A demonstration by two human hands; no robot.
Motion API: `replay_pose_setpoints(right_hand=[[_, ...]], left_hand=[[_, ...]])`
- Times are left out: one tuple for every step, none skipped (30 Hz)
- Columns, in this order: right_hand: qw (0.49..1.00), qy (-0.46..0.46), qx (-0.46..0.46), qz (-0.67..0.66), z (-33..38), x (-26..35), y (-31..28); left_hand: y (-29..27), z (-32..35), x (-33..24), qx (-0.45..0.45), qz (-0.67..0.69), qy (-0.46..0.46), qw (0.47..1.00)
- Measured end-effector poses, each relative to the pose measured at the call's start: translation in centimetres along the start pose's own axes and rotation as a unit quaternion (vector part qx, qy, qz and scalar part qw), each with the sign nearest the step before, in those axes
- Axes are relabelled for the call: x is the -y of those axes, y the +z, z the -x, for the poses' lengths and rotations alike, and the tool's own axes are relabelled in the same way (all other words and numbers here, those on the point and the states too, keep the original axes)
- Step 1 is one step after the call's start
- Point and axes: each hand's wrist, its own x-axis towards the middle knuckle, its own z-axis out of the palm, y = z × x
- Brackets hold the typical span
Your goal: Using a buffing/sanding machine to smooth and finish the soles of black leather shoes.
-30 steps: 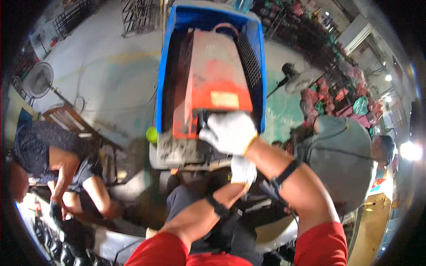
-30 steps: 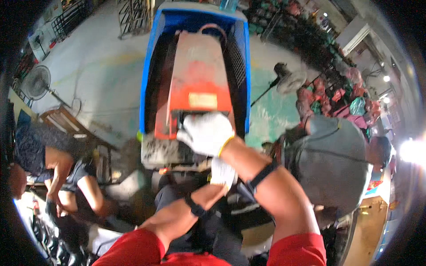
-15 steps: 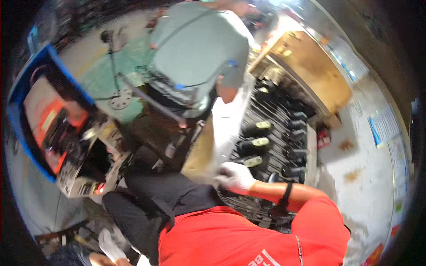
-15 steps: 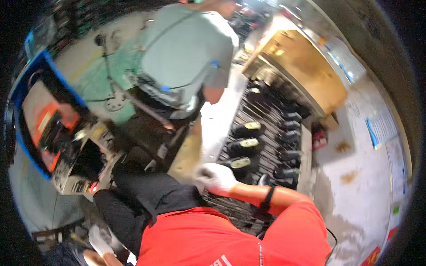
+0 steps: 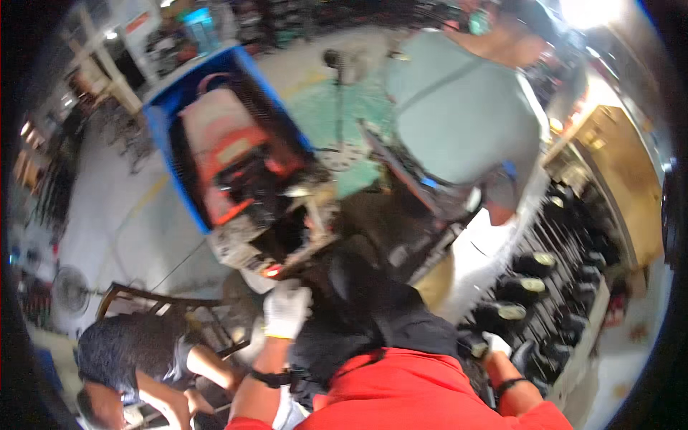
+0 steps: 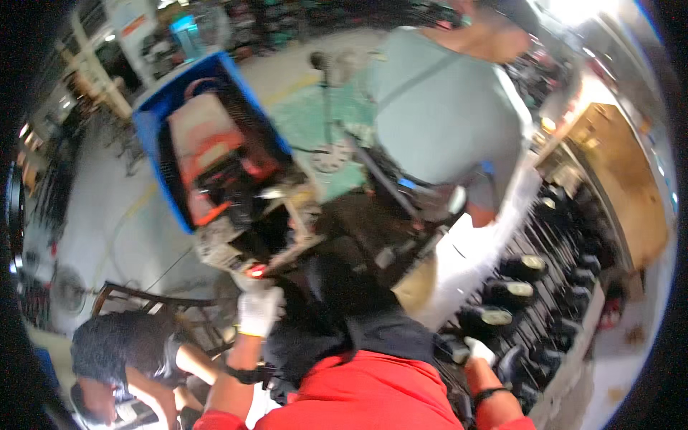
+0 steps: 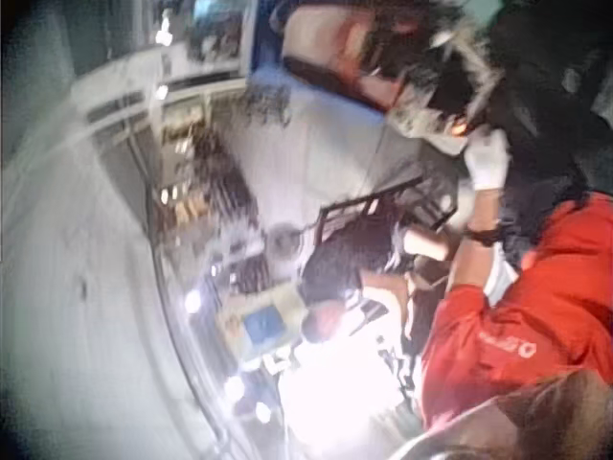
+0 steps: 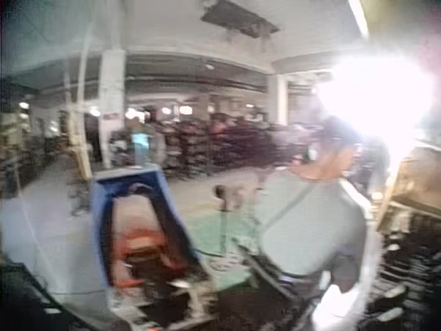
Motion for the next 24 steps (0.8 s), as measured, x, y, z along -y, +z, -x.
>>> replay_pose_setpoints(right_hand=[[0.999, -0.002, 0.034, -0.033, -3.0, -0.6, -2.4], [0.999, -0.029, 0.006, 0.031, -3.5, -0.7, -2.0], [0.994, -0.056, -0.036, 0.091, -2.9, -0.4, -3.5], [0.998, -0.036, -0.007, 0.044, -2.5, 0.1, -4.4], [1.000, -0.012, 0.019, -0.006, -1.2, 0.2, -5.5], [0.994, 0.031, 0.046, 0.097, 2.9, 1.6, -6.0], [0.992, -0.017, 0.029, 0.119, 5.4, 2.2, -6.7], [0.990, -0.016, 0.046, 0.133, 7.9, 2.8, -6.9], [0.987, -0.014, 0.063, 0.148, 10.9, 3.8, -6.6], [0.972, -0.075, 0.055, 0.215, 15.7, 4.7, -5.1], [0.950, -0.133, 0.045, 0.279, 20.4, 5.2, -3.4], [0.925, -0.169, 0.015, 0.339, 22.9, 5.8, -2.4], [0.873, -0.196, 0.085, 0.438, 28.6, 7.3, 0.7], [0.774, -0.242, 0.058, 0.582, 30.2, 8.2, 1.7], [0.647, -0.283, 0.034, 0.707, 31.1, 9.0, 2.9], [0.613, -0.312, 0.045, 0.725, 33.2, 9.7, 4.2], [0.566, -0.352, 0.057, 0.744, 33.7, 10.3, 5.6], [0.557, -0.371, 0.084, 0.738, 34.5, 11.0, 7.6], [0.542, -0.392, 0.113, 0.735, 35.2, 11.7, 9.5], [0.534, -0.434, 0.119, 0.715, 35.2, 11.8, 10.6], [0.524, -0.479, 0.127, 0.693, 34.6, 11.8, 12.2], [0.478, -0.502, 0.106, 0.712, 34.5, 11.5, 14.1], [0.469, -0.518, 0.127, 0.704, 35.2, 11.1, 15.9], [0.462, -0.501, 0.121, 0.721, 32.8, 10.5, 17.0]], left_hand=[[-0.7, -0.7, 1.7, 0.039, -0.020, 0.041, 0.998], [0.2, -1.1, 4.6, 0.019, 0.007, 0.051, 0.998], [0.3, 0.1, 3.6, 0.004, 0.017, 0.018, 1.000], [-0.2, 0.6, 3.7, -0.004, 0.010, 0.019, 1.000], [-0.9, 0.8, 4.0, -0.006, -0.001, 0.021, 1.000], [-1.4, 0.8, 4.4, -0.010, -0.005, 0.019, 1.000], [-1.9, 0.3, 4.8, 0.000, 0.011, 0.011, 1.000], [-2.3, -0.1, 5.2, 0.010, 0.025, 0.002, 1.000], [-2.5, -0.6, 5.6, 0.012, 0.025, -0.002, 1.000], [-2.4, -1.3, 6.1, 0.017, 0.033, 0.009, 0.999], [-2.3, -2.1, 7.0, 0.023, 0.041, 0.020, 0.999], [-1.6, -3.5, 10.0, 0.003, 0.020, 0.090, 0.996], [-1.6, -3.3, 9.3, 0.007, 0.018, 0.085, 0.996], [-1.7, -2.8, 6.9, 0.037, 0.044, 0.072, 0.996], [-1.7, -2.6, 5.7, 0.062, 0.070, 0.059, 0.994], [-1.0, -3.6, 8.5, 0.024, 0.050, 0.142, 0.988], [-1.0, -3.8, 8.4, 0.024, 0.050, 0.144, 0.988], [-1.1, -3.7, 8.1, 0.034, 0.050, 0.139, 0.988], [-1.2, -3.4, 7.9, 0.038, 0.052, 0.130, 0.989], [-1.5, -2.7, 7.1, 0.035, 0.050, 0.125, 0.990], [-1.9, -2.3, 6.4, 0.028, 0.047, 0.121, 0.991], [-2.0, -2.3, 7.0, 0.013, 0.049, 0.107, 0.993], [-2.4, -1.8, 6.6, 0.009, 0.056, 0.107, 0.993], [-3.2, -0.9, 5.4, 0.019, 0.070, 0.072, 0.995]])
